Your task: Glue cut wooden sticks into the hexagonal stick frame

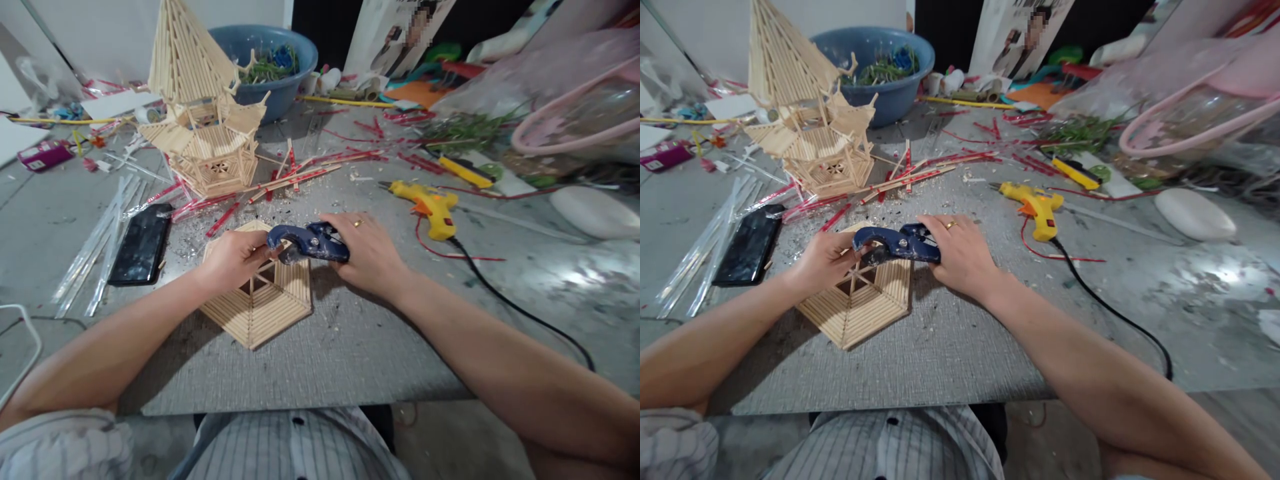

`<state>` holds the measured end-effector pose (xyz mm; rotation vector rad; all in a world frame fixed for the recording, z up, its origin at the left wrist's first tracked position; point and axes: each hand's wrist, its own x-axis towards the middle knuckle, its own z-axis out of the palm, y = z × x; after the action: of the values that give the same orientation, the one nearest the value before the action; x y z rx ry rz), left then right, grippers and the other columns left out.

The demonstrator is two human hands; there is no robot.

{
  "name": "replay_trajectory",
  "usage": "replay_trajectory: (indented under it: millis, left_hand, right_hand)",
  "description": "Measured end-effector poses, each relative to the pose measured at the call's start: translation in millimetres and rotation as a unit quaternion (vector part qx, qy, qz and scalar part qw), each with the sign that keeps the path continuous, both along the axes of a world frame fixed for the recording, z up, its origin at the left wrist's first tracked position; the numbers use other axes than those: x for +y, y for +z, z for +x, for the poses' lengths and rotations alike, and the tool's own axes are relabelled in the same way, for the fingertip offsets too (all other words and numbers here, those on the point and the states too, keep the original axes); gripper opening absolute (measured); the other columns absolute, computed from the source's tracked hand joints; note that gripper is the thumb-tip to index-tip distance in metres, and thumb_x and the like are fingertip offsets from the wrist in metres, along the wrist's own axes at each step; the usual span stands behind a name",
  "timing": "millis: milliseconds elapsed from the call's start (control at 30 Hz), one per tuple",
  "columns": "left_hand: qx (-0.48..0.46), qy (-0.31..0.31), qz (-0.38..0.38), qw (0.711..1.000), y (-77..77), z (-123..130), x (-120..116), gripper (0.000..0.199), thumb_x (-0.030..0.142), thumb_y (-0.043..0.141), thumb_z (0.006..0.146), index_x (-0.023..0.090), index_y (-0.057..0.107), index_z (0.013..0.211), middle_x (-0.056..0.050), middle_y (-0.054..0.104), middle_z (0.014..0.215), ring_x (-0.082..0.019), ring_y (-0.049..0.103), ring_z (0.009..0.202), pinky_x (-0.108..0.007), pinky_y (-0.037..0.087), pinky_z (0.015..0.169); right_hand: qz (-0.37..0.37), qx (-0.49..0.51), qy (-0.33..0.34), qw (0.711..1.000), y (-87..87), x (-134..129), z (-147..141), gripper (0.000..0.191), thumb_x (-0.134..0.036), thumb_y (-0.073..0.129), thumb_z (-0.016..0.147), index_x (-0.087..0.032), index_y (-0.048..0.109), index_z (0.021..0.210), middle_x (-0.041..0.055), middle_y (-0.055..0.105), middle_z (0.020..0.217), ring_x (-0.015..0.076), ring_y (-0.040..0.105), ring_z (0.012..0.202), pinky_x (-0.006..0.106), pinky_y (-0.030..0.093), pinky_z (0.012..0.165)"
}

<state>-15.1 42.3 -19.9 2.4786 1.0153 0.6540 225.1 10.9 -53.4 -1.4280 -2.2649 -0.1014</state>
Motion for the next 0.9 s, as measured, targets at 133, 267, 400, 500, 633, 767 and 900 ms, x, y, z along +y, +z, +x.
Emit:
replay_trajectory:
  millis: [133, 267, 400, 500, 633, 767, 900]
  left_hand:
    - [-0.002, -0.012, 0.003, 1.000, -1.0, 0.1, -0.6, 0.029, 0.031, 0.046, 0.088, 0.013, 0.068, 0.084, -0.004, 0.069, 0.069, -0.010, 0.060, 0.062, -0.020, 0.044, 0.057]
    - [0.000, -0.017, 0.003, 1.000, -0.6, 0.4, -1.9, 0.035, 0.034, 0.044, 0.089, 0.011, 0.070, 0.085, -0.006, 0.070, 0.068, -0.011, 0.060, 0.059, -0.021, 0.044, 0.056]
    - [0.000, -0.005, -0.003, 1.000, 0.2, 1.1, -3.3, 0.036, 0.034, 0.044, 0.088, 0.010, 0.070, 0.085, -0.005, 0.069, 0.066, -0.009, 0.056, 0.055, -0.020, 0.042, 0.053]
    - [0.005, 0.004, -0.010, 1.000, 1.0, 1.3, -4.3, 0.036, 0.034, 0.044, 0.087, 0.009, 0.071, 0.086, -0.005, 0.068, 0.064, -0.009, 0.054, 0.054, -0.020, 0.041, 0.053]
    - [0.010, 0.014, -0.018, 1.000, 2.8, 1.1, -5.9, 0.033, 0.031, 0.046, 0.085, 0.009, 0.070, 0.084, -0.004, 0.067, 0.064, -0.009, 0.053, 0.055, -0.020, 0.041, 0.053]
    - [-0.002, 0.018, -0.043, 0.999, 4.8, 1.9, -7.4, 0.032, 0.032, 0.048, 0.085, 0.009, 0.070, 0.083, -0.004, 0.066, 0.064, -0.010, 0.055, 0.057, -0.021, 0.042, 0.053]
    - [-0.007, 0.016, -0.045, 0.999, 6.1, 2.7, -7.9, 0.030, 0.031, 0.048, 0.084, 0.009, 0.069, 0.081, -0.002, 0.063, 0.060, -0.010, 0.053, 0.056, -0.020, 0.040, 0.051]
  right_hand:
    - [0.004, 0.002, 0.015, 1.000, -1.3, -1.4, -1.4, 0.051, -0.017, 0.051, 0.069, -0.014, 0.049, 0.120, 0.0155, 0.063, 0.112, 0.0314, 0.058, 0.102, 0.047, 0.045, 0.088]
    - [-0.006, 0.001, 0.015, 1.000, -0.7, -1.6, -2.7, 0.048, -0.017, 0.051, 0.070, -0.015, 0.050, 0.119, 0.0146, 0.064, 0.110, 0.0306, 0.059, 0.099, 0.046, 0.045, 0.086]
    - [-0.014, 0.001, 0.012, 1.000, 0.2, -1.7, -2.8, 0.049, -0.017, 0.052, 0.070, -0.017, 0.050, 0.119, 0.0143, 0.064, 0.111, 0.0304, 0.059, 0.100, 0.046, 0.044, 0.087]
    - [-0.014, -0.007, 0.013, 1.000, 1.2, -2.5, -3.3, 0.048, -0.017, 0.051, 0.070, -0.015, 0.050, 0.118, 0.0146, 0.065, 0.110, 0.0306, 0.059, 0.100, 0.045, 0.044, 0.086]
    - [-0.017, -0.009, 0.008, 1.000, 2.8, -3.8, -4.6, 0.046, -0.017, 0.051, 0.069, -0.016, 0.051, 0.116, 0.0139, 0.065, 0.107, 0.0301, 0.060, 0.098, 0.044, 0.044, 0.085]
    - [-0.022, -0.009, 0.005, 1.000, 3.1, -3.9, -4.9, 0.046, -0.016, 0.052, 0.069, -0.019, 0.051, 0.115, 0.0128, 0.065, 0.108, 0.0299, 0.059, 0.100, 0.044, 0.043, 0.085]
    - [-0.025, -0.010, 0.004, 1.000, 3.0, -3.4, -4.4, 0.044, -0.016, 0.052, 0.070, -0.019, 0.051, 0.114, 0.0124, 0.065, 0.107, 0.0292, 0.060, 0.099, 0.043, 0.043, 0.085]
